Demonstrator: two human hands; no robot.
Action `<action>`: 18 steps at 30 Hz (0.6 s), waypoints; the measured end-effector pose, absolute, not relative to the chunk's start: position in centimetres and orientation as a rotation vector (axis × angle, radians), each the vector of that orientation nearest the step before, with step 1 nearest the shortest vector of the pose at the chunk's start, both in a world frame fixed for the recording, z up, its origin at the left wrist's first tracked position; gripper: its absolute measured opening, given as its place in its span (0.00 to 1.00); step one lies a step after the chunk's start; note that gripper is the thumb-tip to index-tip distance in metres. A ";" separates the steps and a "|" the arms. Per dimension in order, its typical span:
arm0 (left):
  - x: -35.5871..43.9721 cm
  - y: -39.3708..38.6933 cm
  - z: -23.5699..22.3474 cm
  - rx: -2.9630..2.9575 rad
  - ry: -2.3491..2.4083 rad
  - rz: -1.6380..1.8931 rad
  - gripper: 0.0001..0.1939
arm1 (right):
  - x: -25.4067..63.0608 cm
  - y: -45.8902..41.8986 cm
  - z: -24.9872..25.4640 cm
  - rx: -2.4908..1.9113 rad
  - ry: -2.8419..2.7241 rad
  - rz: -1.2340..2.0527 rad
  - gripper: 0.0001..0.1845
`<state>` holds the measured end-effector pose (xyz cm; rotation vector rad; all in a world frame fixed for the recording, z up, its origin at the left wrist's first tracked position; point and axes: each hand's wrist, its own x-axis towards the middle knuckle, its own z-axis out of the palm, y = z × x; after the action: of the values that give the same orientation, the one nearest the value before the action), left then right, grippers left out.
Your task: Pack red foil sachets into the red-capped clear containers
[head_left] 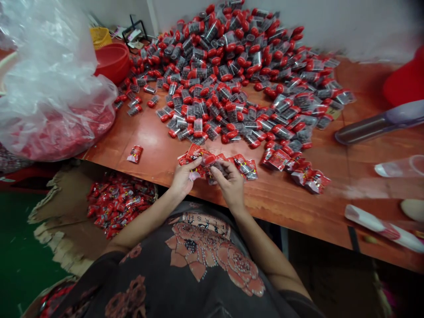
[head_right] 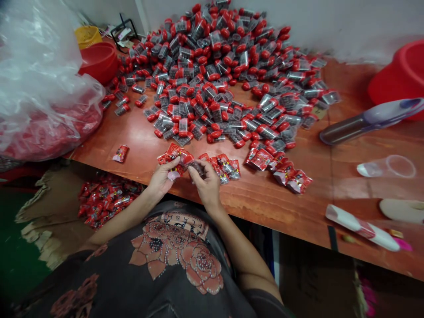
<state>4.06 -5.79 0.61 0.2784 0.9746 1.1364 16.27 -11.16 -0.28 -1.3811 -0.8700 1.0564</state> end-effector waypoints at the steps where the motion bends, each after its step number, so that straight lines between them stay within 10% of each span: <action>1: 4.0 -5.8 0.7 0.298 0.980 1.151 0.14 | 16.3 -11.2 -0.2 -1.369 -0.858 1.094 0.17; 18: 2.9 -6.4 2.8 0.727 1.012 0.989 0.18 | 17.6 -11.6 0.0 -1.270 -1.052 1.109 0.24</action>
<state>2.92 -6.40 2.84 0.7274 1.0124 0.9885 17.59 -11.60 -0.01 -1.2701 -1.0522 1.1093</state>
